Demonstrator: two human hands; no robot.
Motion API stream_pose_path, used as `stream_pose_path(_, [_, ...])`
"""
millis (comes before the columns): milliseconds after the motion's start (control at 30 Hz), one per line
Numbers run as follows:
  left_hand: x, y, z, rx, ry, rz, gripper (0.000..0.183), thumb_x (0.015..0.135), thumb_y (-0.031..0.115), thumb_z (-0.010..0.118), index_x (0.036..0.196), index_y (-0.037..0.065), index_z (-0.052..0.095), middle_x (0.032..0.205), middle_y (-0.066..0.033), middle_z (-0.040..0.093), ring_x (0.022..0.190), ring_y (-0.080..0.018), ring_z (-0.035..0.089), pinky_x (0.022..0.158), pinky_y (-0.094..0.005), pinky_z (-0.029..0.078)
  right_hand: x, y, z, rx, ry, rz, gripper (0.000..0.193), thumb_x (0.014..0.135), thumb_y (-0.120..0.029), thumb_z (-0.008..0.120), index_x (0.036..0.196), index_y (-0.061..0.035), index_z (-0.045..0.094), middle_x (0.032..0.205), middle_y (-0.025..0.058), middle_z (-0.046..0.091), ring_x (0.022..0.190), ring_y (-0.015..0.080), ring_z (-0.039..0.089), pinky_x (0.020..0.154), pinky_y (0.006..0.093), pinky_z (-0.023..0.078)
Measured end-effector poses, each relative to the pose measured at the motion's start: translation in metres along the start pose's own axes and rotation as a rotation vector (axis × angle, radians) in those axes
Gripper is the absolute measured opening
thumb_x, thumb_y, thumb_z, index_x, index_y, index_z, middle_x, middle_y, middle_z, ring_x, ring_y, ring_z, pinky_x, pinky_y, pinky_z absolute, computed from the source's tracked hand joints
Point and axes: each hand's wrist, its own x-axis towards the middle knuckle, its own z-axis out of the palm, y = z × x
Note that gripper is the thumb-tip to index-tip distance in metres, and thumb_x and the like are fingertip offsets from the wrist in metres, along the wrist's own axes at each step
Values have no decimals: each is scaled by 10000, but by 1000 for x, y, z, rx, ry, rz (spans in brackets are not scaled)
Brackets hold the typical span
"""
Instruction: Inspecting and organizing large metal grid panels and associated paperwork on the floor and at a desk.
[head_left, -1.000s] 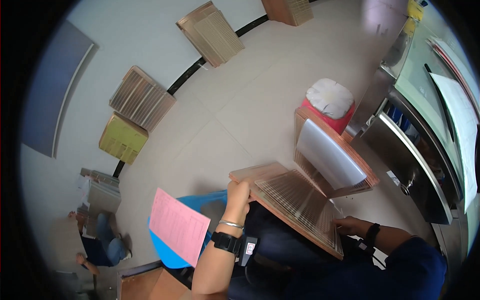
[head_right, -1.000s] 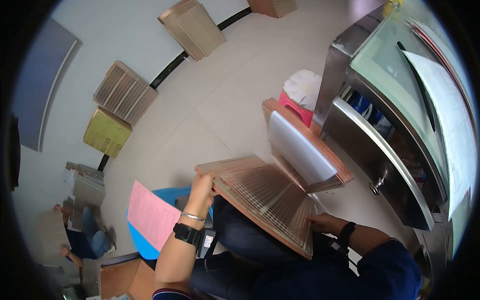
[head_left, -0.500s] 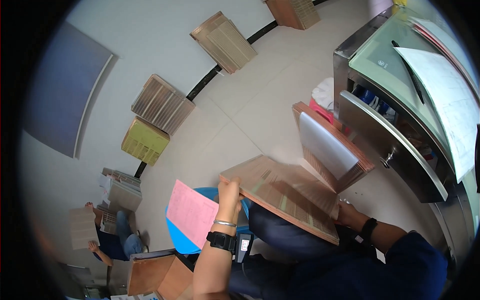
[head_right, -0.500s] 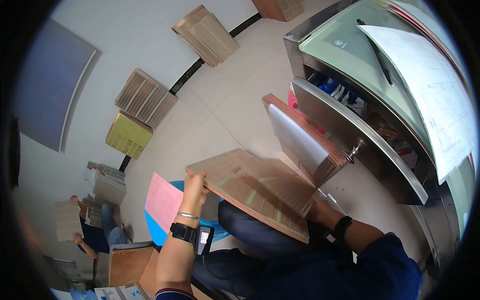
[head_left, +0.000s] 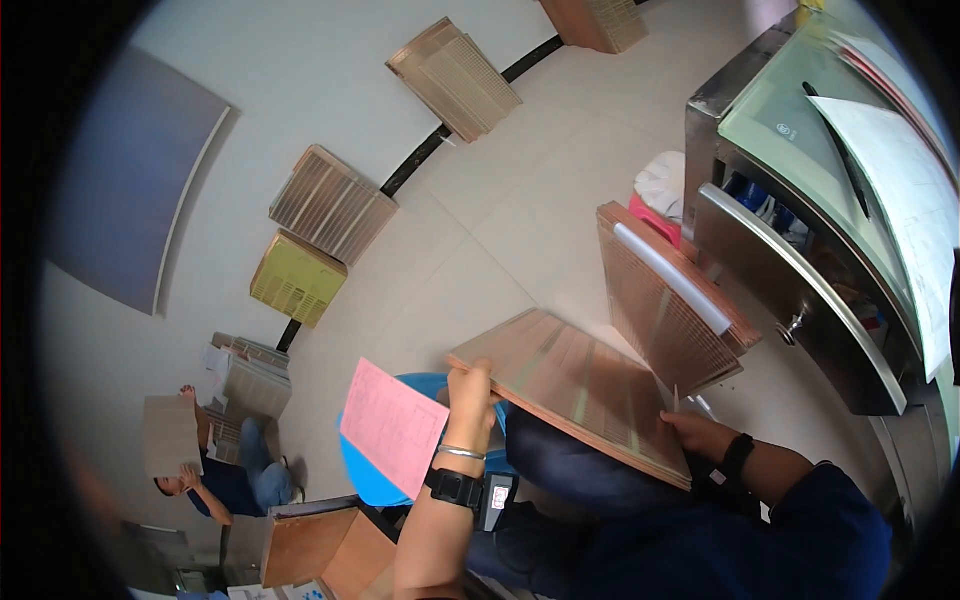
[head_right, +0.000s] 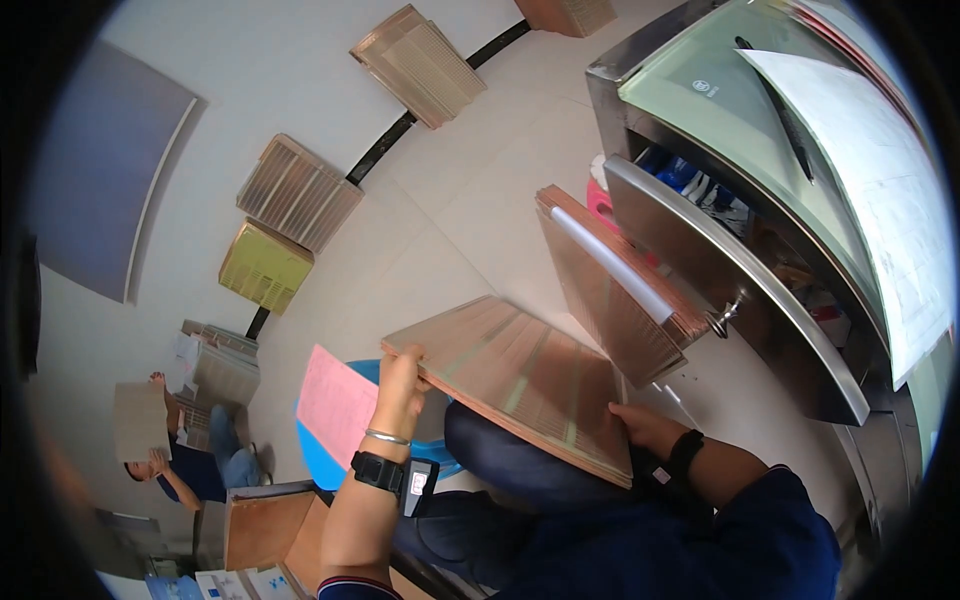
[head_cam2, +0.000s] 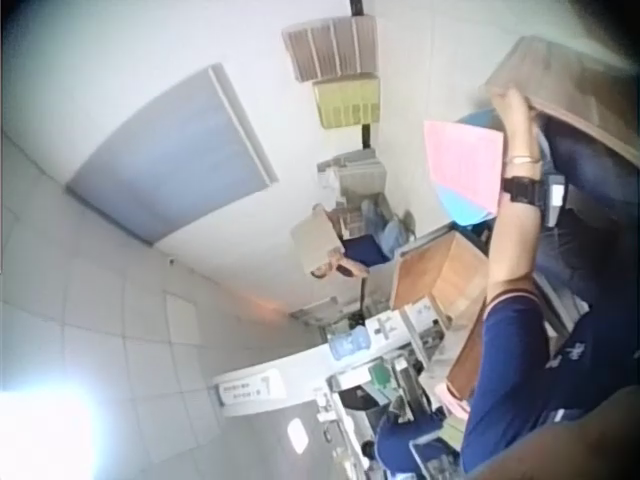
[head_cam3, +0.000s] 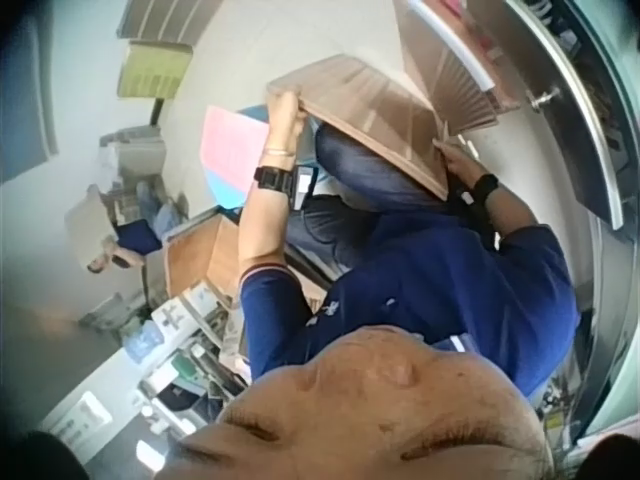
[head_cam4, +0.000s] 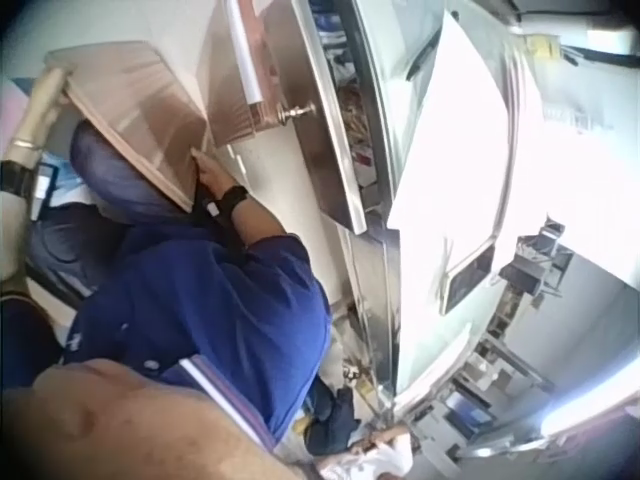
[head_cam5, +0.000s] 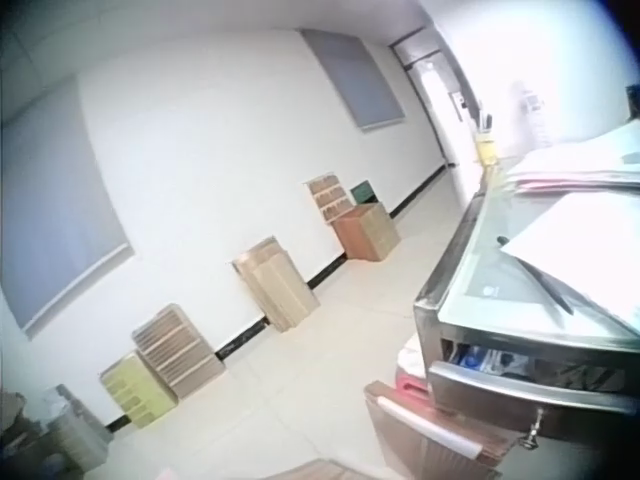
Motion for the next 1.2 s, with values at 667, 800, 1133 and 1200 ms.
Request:
stream_pose_path(667, [-163, 11, -136, -410, 374, 533, 411, 843, 78, 532, 1204, -90, 432, 1170, -172, 523, 1030, -226, 545, 902, -328, 417, -76, -44, 175, -130, -58, -368, 308, 928, -192, 503, 1083, 74, 498, 900, 115, 595, 775, 180, 593, 659, 320, 522])
stream_pose_path(800, [-194, -22, -169, -603, 508, 608, 402, 846, 74, 526, 1201, -90, 433, 1175, -181, 523, 1049, -245, 542, 911, -335, 422, -90, -56, 227, -355, -174, -499, 278, 930, -160, 496, 1068, 81, 503, 862, 108, 602, 689, 156, 595, 616, 273, 518])
stream_pose_path(1133, [-206, -166, -230, -1008, 693, 568, 458, 885, 190, 548, 1262, -30, 411, 1257, -150, 494, 1153, -260, 485, 998, -387, 383, -22, -23, 342, -814, -290, -758, 481, 901, -198, 565, 1242, 92, 390, 791, 56, 565, 630, 105, 525, 535, 227, 440])
stream_pose_path(1200, [-209, -183, -236, -1083, 694, 515, 453, 887, 184, 546, 1266, -24, 411, 1265, -140, 491, 1163, -261, 476, 1007, -393, 371, 0, -12, 358, -852, -297, -763, 512, 903, -198, 562, 1279, 86, 362, 759, 37, 550, 608, 91, 502, 514, 222, 416])
